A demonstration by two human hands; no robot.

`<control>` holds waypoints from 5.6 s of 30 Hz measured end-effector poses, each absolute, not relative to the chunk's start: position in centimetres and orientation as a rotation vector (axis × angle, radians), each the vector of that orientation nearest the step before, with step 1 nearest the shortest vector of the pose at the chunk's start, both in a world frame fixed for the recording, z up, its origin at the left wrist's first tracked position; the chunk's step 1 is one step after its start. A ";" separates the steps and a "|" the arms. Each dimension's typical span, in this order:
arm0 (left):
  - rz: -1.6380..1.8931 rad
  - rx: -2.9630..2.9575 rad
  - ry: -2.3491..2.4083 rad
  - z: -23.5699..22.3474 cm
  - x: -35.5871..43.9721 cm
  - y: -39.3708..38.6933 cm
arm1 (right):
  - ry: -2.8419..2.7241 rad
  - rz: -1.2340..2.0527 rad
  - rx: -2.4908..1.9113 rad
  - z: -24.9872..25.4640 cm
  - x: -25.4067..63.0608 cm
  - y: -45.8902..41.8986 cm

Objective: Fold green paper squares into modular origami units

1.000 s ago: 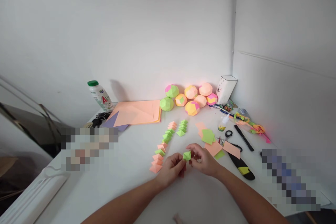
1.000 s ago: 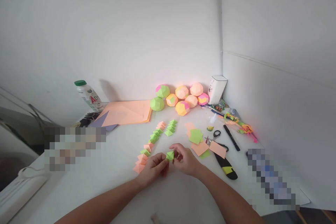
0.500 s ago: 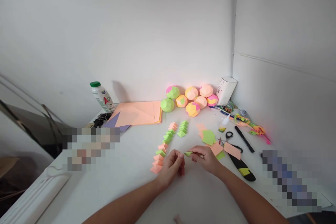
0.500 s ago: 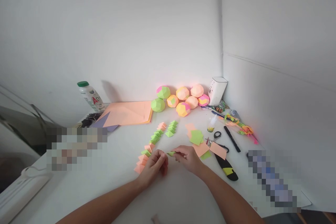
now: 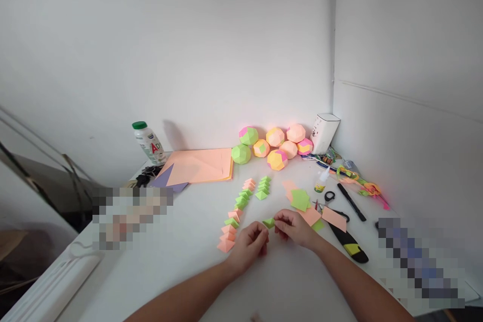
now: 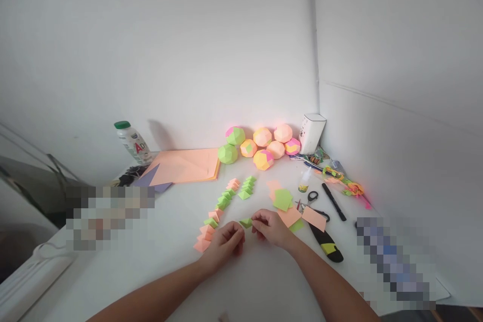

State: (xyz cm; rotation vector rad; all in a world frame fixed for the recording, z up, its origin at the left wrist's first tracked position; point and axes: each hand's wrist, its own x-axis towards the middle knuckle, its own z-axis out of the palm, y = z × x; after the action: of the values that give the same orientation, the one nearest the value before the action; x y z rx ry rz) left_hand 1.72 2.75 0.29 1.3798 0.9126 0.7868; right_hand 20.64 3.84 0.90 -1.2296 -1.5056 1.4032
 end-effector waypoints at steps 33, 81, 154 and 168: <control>0.144 2.750 0.568 1.5 1.2 0.2 | -1.632 0.734 -1.781 0.9 17.2 10.3; 0.282 2.783 0.424 -0.6 0.9 1.5 | -2.418 -0.185 -2.050 2.5 22.3 4.7; 0.802 1.045 0.651 1.0 1.9 3.0 | -1.521 1.247 -1.279 1.9 18.7 2.7; 0.806 1.056 0.694 1.0 2.0 3.0 | -1.437 1.293 -1.337 2.2 18.5 2.5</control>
State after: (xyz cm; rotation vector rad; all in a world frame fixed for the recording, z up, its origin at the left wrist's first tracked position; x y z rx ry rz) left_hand 2.03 3.02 1.00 1.0557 0.6936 0.8057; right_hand 18.46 2.53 2.23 -1.3372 -1.4374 1.2930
